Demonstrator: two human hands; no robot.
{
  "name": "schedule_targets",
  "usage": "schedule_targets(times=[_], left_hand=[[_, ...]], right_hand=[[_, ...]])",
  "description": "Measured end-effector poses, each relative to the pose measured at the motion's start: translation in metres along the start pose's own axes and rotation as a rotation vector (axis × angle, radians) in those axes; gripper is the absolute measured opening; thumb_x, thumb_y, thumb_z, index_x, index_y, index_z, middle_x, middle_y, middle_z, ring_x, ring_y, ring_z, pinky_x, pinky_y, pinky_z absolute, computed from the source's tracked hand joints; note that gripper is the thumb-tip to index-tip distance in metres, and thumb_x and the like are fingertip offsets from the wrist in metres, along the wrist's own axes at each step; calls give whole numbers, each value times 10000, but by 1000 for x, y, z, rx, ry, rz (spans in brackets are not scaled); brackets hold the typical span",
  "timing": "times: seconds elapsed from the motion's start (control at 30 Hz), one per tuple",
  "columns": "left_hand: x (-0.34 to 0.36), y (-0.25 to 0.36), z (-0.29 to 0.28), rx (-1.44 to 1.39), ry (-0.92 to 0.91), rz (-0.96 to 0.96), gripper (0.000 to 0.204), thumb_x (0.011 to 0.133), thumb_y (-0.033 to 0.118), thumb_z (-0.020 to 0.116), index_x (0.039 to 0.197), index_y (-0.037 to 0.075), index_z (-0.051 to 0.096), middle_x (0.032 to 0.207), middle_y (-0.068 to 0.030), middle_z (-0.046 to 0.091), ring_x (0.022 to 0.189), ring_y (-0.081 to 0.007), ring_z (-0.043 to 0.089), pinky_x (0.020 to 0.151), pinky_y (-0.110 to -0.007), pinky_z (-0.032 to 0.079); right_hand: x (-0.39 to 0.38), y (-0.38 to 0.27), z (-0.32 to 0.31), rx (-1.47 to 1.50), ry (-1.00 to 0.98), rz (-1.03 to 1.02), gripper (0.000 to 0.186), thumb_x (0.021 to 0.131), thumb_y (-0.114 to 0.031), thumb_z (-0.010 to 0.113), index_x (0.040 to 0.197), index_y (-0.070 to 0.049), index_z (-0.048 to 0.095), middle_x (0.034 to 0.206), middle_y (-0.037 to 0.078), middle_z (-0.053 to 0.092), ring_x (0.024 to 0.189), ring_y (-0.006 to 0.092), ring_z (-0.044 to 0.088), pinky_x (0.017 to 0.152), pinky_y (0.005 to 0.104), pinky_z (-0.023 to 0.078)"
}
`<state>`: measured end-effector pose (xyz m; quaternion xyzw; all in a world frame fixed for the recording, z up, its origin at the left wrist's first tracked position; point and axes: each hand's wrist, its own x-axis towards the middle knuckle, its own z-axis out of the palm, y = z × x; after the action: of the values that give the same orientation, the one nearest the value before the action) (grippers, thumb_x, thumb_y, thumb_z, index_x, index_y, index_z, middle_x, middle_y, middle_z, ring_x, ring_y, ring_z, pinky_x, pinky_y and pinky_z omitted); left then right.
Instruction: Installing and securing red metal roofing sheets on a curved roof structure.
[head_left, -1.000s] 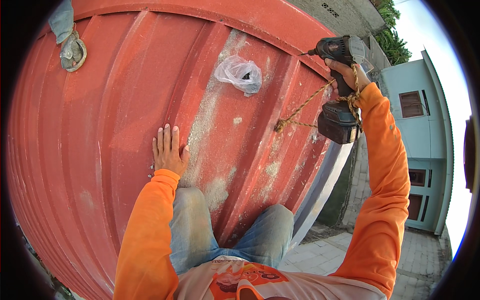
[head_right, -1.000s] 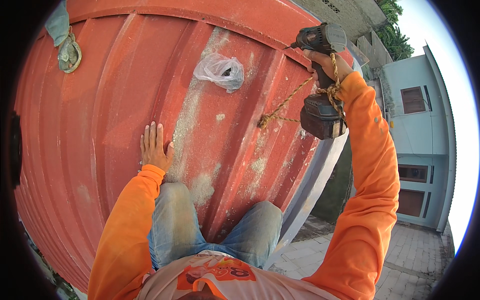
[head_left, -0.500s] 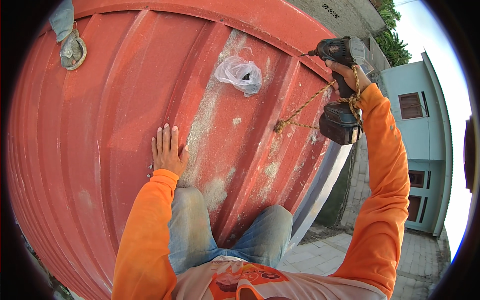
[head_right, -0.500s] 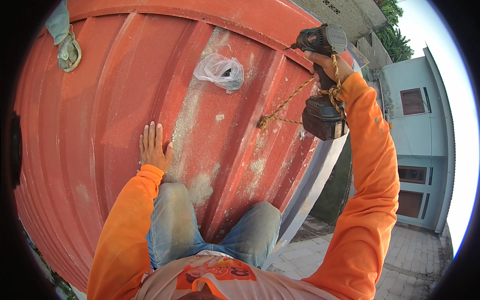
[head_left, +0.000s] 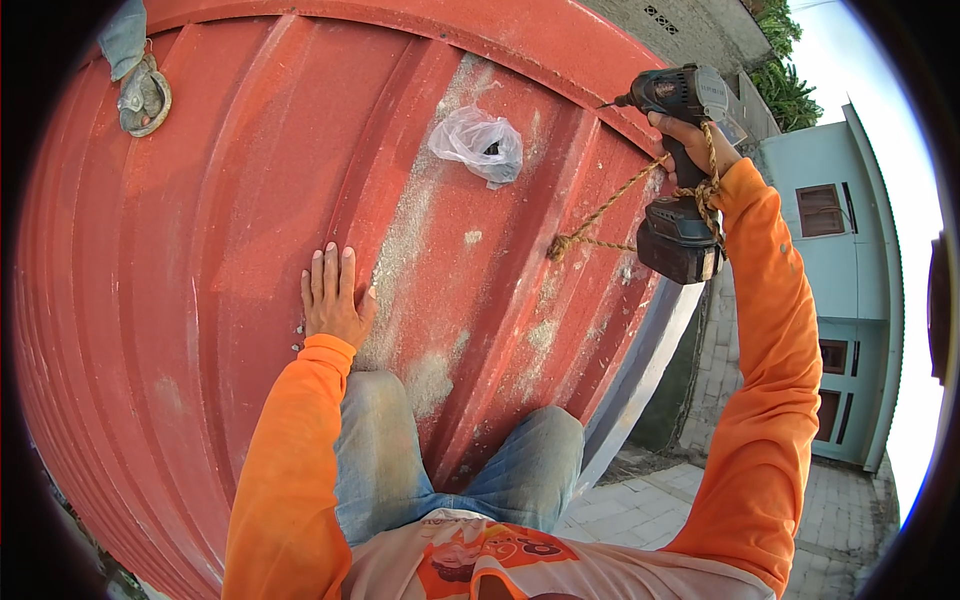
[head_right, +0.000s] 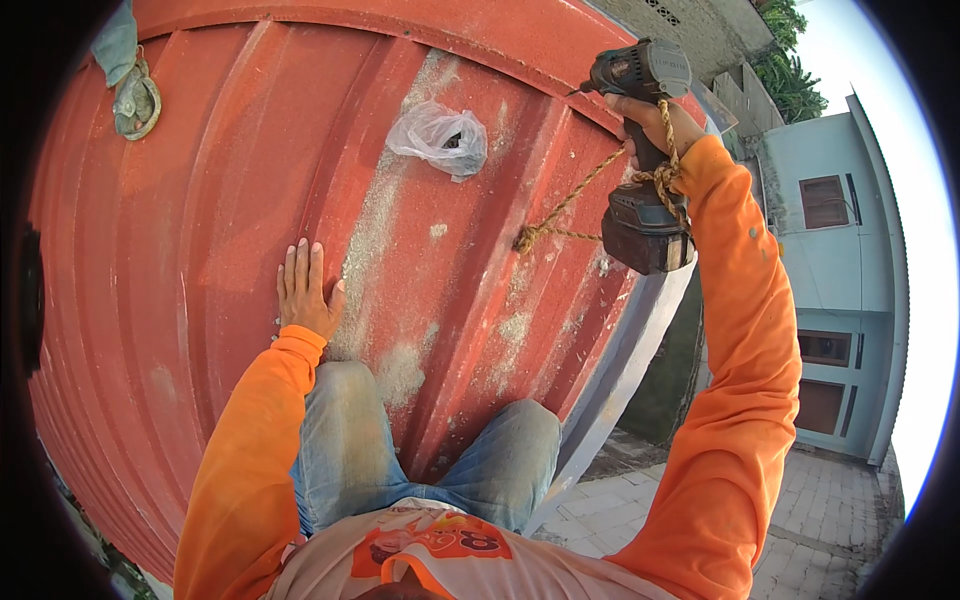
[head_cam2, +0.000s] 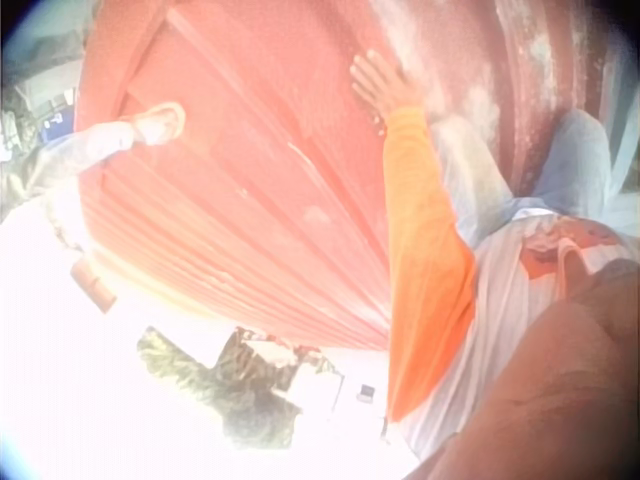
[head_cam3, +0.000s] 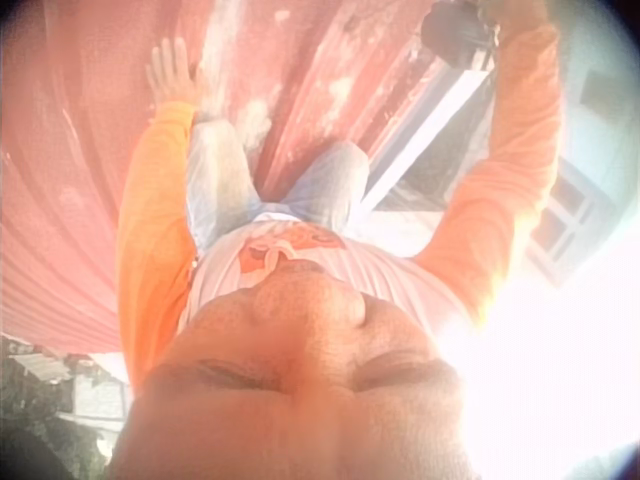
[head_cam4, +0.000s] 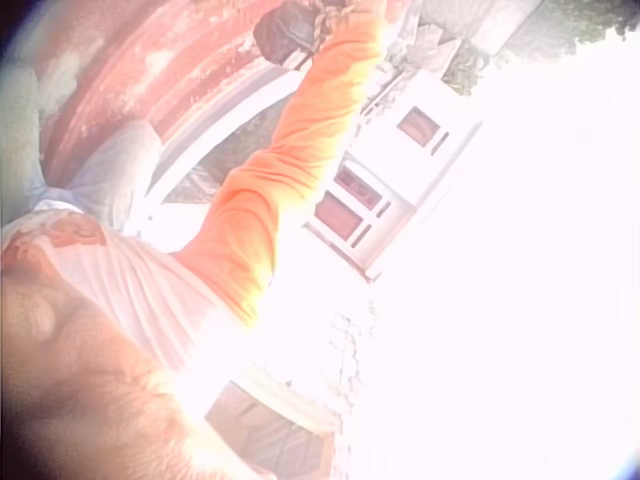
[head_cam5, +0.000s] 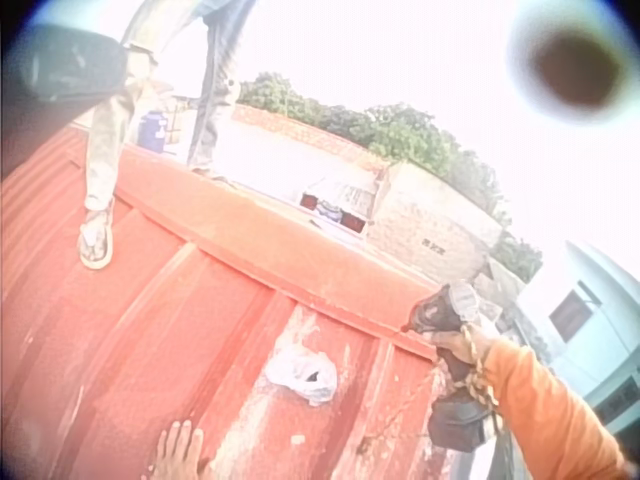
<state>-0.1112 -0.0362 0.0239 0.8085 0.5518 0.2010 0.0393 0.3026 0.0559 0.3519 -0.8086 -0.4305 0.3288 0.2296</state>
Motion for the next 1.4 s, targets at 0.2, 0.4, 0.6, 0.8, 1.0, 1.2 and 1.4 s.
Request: schedule_targets(times=[0.2, 0.4, 0.6, 0.8, 1.0, 1.2, 1.4], left_hand=[[2, 1, 2, -32, 34, 1, 688, 887, 338, 553, 1489, 116, 304, 1519, -174, 324, 1403, -373, 295, 1132, -560, 242], [4, 0, 0, -23, 27, 3, 686, 894, 355, 541, 1491, 119, 300, 1517, -175, 326, 1402, -370, 296, 1132, -562, 244], [3, 1, 2, -23, 26, 2, 694, 895, 365, 538, 1496, 120, 289, 1518, -175, 322, 1406, -368, 288, 1133, -563, 242], [2, 1, 2, -18, 8, -5, 694, 895, 365, 539, 1496, 123, 288, 1523, -169, 316, 1409, -362, 285, 1139, -556, 237], [2, 1, 0, -14, -13, -2, 715, 896, 345, 547, 1502, 94, 266, 1543, -170, 283, 1429, -360, 249, 1157, -528, 202], [1, 0, -2, -8, -13, -3, 719, 894, 347, 550, 1504, 98, 264, 1543, -168, 283, 1428, -360, 251, 1157, -528, 201], [1, 0, 1, -11, -7, -1, 718, 896, 354, 549, 1504, 99, 264, 1540, -168, 287, 1428, -359, 252, 1157, -526, 204]], right_hand=[[-1, 0, 1, 15, -35, -73, 349, 838, -375, 727, 899, -64, 579, 629, 19, 539, 451, 120, 518, 393, 271, 433], [4, 4, 4, -59, -66, -133, 351, 839, -364, 726, 952, -57, 598, 690, 44, 603, 460, 118, 521, 396, 270, 436], [2, 2, -1, 12, -89, -139, 349, 843, -351, 723, 964, -46, 604, 714, 54, 622, 465, 113, 524, 390, 265, 439], [-2, -5, 7, 17, -72, -62, 334, 852, -359, 712, 925, -54, 595, 660, 39, 584, 437, 105, 511, 375, 256, 430], [4, 1, 4, 21, -50, -35, 331, 853, -371, 708, 855, -73, 565, 587, 12, 528, 412, 104, 490, 361, 248, 413], [1, 0, 6, 22, -36, -45, 332, 845, -374, 719, 849, -82, 561, 593, 11, 519, 418, 105, 489, 365, 252, 413], [17, 11, 5, -96, -83, -60, 360, 841, -397, 719, 907, -66, 594, 680, 29, 570, 488, 109, 520, 419, 265, 440]])
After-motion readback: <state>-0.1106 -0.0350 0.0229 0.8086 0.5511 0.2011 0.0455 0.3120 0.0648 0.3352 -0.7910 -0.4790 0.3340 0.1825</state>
